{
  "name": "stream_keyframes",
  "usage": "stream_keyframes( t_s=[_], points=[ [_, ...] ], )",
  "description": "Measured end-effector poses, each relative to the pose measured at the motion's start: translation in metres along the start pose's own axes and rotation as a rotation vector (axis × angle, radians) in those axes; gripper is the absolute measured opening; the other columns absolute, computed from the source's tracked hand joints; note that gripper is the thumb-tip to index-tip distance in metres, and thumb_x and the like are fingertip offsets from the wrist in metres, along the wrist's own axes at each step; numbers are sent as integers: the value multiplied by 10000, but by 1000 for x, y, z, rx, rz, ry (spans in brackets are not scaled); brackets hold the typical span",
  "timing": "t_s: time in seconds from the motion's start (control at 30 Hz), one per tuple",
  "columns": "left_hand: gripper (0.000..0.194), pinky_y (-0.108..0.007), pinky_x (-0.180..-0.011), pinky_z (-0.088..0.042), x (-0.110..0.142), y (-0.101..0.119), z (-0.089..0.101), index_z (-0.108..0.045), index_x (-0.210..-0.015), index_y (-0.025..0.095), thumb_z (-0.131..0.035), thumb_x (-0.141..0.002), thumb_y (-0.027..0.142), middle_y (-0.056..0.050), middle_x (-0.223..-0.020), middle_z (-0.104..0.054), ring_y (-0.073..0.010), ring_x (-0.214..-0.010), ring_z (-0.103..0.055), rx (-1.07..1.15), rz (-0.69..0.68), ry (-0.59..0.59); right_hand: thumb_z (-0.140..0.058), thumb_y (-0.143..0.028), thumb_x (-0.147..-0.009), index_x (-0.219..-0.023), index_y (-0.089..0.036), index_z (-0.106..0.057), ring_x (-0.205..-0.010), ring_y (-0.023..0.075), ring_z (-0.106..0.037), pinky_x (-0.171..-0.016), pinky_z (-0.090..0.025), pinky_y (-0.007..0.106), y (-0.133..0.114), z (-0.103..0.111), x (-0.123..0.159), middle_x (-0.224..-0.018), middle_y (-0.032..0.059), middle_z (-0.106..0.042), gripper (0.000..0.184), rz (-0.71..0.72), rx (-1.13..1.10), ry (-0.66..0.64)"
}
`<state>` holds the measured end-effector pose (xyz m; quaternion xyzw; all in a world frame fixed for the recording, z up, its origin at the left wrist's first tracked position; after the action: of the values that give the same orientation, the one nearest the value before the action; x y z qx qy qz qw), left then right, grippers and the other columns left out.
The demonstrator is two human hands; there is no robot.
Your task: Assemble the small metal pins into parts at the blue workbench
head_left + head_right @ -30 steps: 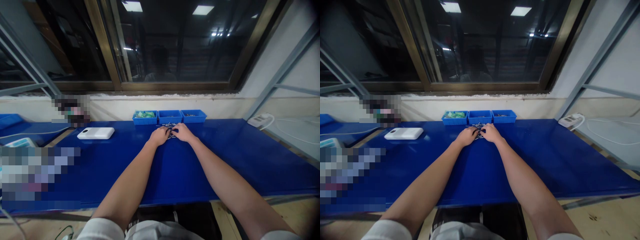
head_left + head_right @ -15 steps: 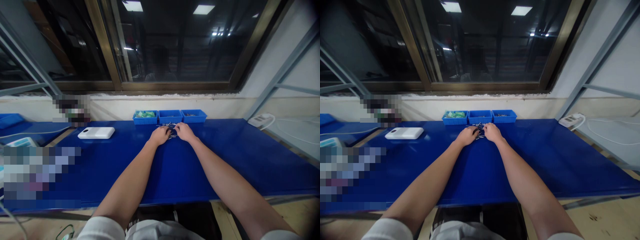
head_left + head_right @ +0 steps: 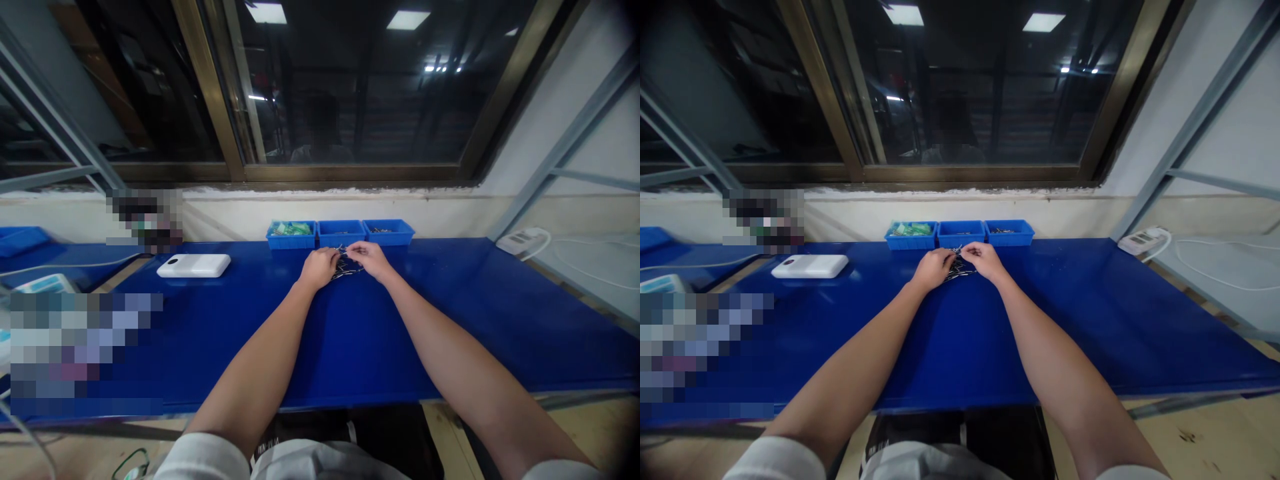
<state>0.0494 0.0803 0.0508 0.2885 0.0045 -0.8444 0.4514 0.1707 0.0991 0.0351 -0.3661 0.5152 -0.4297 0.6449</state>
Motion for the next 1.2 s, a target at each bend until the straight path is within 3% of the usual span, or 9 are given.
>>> stream_keyframes(
  t_s=[0.27, 0.37, 0.5, 0.57, 0.67, 0.8, 0.93, 1.07, 1.2],
  points=[
    [276, -307, -835, -465, 1, -12, 9, -618, -1066, 190, -410, -914, 290, -74, -1022, -650, -198, -935, -606, 49, 84, 116, -656, -351, -635, -742, -159, -683, -711, 164, -597, -676, -454, 292, 5, 40, -7, -715, 35, -668, 222, -41, -23, 259],
    [275, -310, -837, -467, 2, -16, 8, -620, -1064, 190, -407, -908, 264, -74, -1019, -649, -201, -931, -607, 38, 107, 104, -663, -349, -625, -965, -159, -673, -850, 198, -608, -652, -459, 279, 12, 55, -12, -940, 72, -688, 389, -98, -65, 331],
    [285, -310, -834, -471, 1, -18, 3, -613, -1081, 189, -404, -903, 263, -78, -1035, -644, -203, -947, -605, 32, 123, 68, -666, -343, -632, -1322, -234, -453, -997, 220, -585, -584, -448, 248, 22, 60, -18, -1298, 94, -542, 730, -132, -147, 282],
    [297, -310, -837, -473, 2, -19, 0, -601, -1107, 186, -418, -897, 291, -85, -1070, -636, -204, -962, -604, 34, 137, 37, -664, -333, -635, -1386, -252, -355, -986, 216, -588, -575, -450, 248, 28, 62, -18, -1337, 101, -507, 816, -150, -149, 272],
    [389, -330, -892, -458, 3, -17, -5, -566, -1174, 179, -415, -896, 405, -100, -1153, -613, -220, -1036, -587, 32, 141, -36, -658, -317, -637, -1372, -215, -377, -848, 188, -605, -604, -468, 278, 32, 63, -13, -1198, 106, -599, 793, -167, -39, 295],
    [655, -431, -1068, -310, 9, -2, -21, -456, -1315, 172, -351, -854, 624, -125, -1397, -442, -282, -1306, -379, -8, 66, -229, -631, -291, -675, -1158, -148, -594, -733, 161, -567, -747, -474, 336, 15, 44, -9, -924, 70, -652, 506, -39, 375, 199],
    [796, -497, -1122, -178, 15, 3, -36, -333, -1404, 163, -301, -818, 701, -126, -1511, -231, -305, -1402, -163, -45, 49, -374, -613, -347, -734, -1106, -157, -643, -954, 232, -539, -903, -409, 391, 6, 8, -5, -1005, 99, -624, 419, 84, 754, -11],
    [769, -479, -1122, -197, 14, 2, -39, -303, -1417, 147, -304, -841, 655, -130, -1513, -222, -290, -1403, -166, -41, 48, -386, -576, -432, -785, -1155, -206, -629, -1088, 292, -470, -930, -373, 436, 18, -6, -1, -1168, 116, -561, 437, 26, 934, -97],
    [695, -432, -1117, -235, 11, 4, -37, -355, -1385, 128, -326, -867, 591, -149, -1483, -295, -271, -1382, -244, -21, 6, -356, -571, -390, -811, -1042, -223, -680, -1065, 260, -488, -930, -370, 401, 19, -10, -1, -1128, 100, -564, 305, 42, 926, -121]
  ],
)
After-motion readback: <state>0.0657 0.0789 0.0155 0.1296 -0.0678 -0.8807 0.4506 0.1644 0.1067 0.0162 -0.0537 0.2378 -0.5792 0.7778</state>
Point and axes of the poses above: each hand's wrist, its own x-axis away from the middle knuckle, its own z-axis out of the back of the hand, y = z × x, the point moved 10 cm from there along -x, towards the middle knuckle
